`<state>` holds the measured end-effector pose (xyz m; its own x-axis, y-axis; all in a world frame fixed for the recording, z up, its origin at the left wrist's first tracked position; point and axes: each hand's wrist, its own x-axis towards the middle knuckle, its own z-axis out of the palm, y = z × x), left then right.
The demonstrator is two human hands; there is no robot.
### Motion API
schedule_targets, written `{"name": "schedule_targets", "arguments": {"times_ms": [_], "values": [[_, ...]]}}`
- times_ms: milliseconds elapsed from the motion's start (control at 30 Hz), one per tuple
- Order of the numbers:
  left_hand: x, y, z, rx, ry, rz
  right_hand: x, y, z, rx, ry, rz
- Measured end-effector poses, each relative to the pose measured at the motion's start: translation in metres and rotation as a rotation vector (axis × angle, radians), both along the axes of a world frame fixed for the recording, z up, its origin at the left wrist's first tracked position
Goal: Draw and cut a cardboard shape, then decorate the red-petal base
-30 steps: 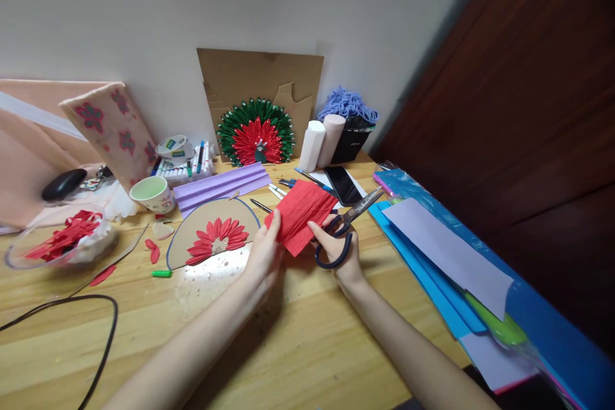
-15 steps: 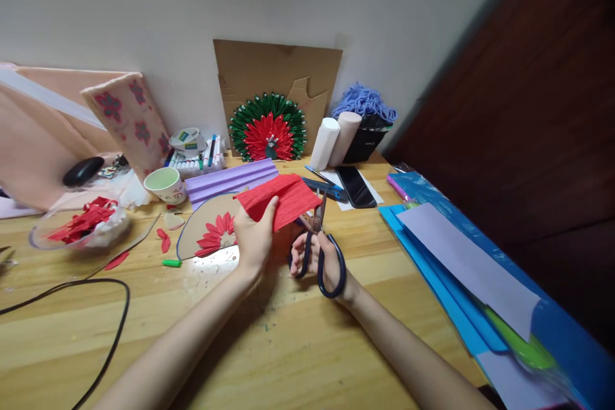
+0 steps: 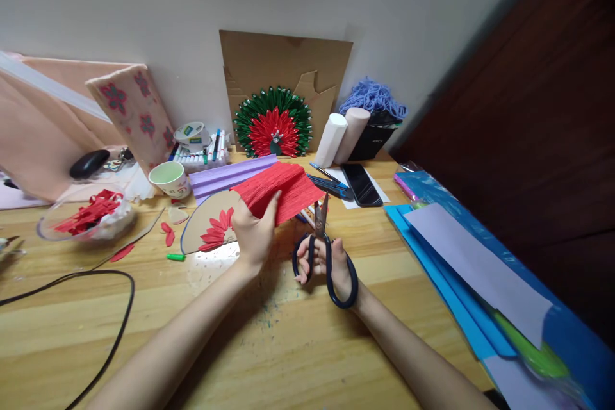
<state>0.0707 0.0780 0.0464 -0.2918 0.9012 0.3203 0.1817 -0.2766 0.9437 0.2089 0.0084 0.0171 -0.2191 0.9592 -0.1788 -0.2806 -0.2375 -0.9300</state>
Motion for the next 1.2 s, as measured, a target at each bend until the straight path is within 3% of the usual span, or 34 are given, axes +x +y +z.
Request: {"name": "schedule_targets", "arguments": {"times_ms": [100, 167, 333, 533, 933, 1200], "values": [[-0.002, 0.004, -0.001, 0.175, 0.051, 0.086, -0.001, -0.001, 0.002, -0.003, -0.020, 0.023], [-0.003, 0.005, -0.001, 0.205, 0.063, 0.066, -0.001, -0.001, 0.002, -0.022, -0.026, 0.041], [-0.001, 0.000, -0.001, 0.198, 0.102, -0.002, -0.001, 0.001, 0.002, -0.023, -0.018, 0.038], [0.003, -0.003, 0.001, 0.231, 0.173, 0.019, -0.001, 0.005, 0.006, -0.045, 0.008, -0.026], [0.000, 0.004, 0.004, 0.148, 0.061, 0.043, -0.002, 0.005, -0.007, -0.137, 0.057, -0.051], [-0.011, 0.016, 0.012, 0.137, 0.024, -0.007, -0.001, 0.006, -0.001, -0.128, 0.018, -0.046]]}}
